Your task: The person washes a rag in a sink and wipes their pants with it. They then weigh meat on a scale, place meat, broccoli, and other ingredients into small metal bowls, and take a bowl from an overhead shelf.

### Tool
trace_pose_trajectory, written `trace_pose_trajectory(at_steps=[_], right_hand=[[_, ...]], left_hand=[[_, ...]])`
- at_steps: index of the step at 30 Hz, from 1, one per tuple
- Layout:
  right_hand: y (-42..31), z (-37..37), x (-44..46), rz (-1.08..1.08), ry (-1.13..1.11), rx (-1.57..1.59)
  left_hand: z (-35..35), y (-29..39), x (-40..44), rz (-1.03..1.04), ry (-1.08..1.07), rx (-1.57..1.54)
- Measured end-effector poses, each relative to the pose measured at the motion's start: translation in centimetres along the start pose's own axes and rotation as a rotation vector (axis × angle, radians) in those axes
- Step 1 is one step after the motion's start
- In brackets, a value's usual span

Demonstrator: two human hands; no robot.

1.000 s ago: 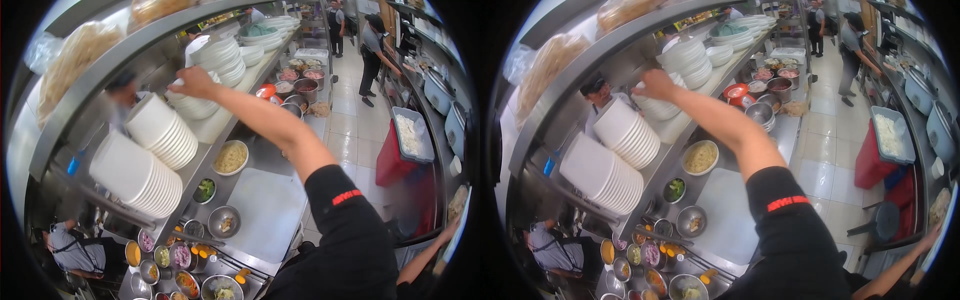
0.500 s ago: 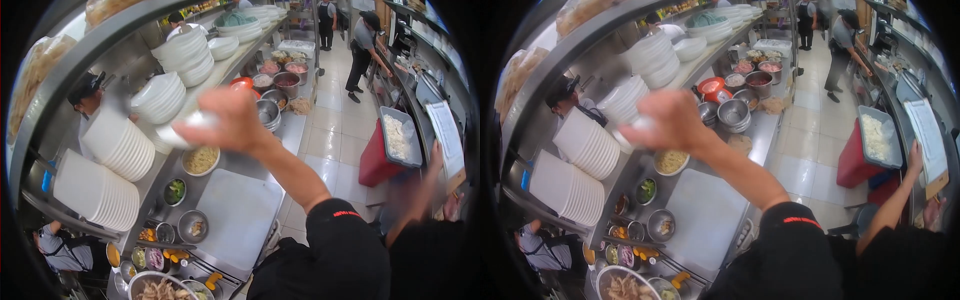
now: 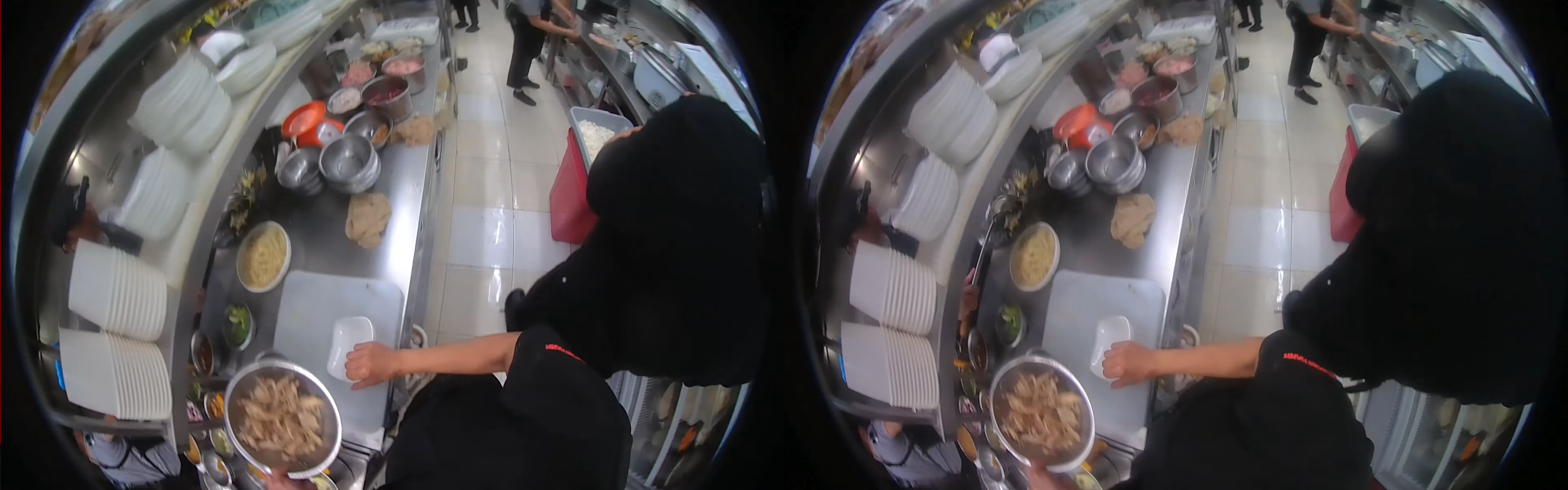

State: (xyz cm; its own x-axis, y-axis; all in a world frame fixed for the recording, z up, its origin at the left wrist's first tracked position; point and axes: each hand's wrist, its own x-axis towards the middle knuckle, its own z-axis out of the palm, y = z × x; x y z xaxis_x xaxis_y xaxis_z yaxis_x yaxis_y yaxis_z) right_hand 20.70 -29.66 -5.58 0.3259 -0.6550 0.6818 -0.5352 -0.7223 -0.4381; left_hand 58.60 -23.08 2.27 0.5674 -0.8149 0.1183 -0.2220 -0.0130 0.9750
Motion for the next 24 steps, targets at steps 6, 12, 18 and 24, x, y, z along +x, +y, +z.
trace_pose_trajectory(at_steps=[6, 12, 18, 24], right_hand=[[0.6, -0.8, -2.5, 0.049, 0.073, 0.063], [3.4, -0.4, -2.0, 0.572, 0.524, 0.194], [5.2, 2.1, -0.4, 0.678, 0.524, 0.423], [4.5, 1.7, 1.4, 0.767, 0.373, 0.790]], left_hand=[[7.8, 4.1, -1.2, 0.251, -0.072, 0.321], [14.5, 6.9, -3.7, 0.216, -0.143, 0.022], [18.1, 5.1, -4.0, 0.496, -0.171, 0.320], [19.4, 6.3, -5.7, 0.709, -0.163, 0.526]])
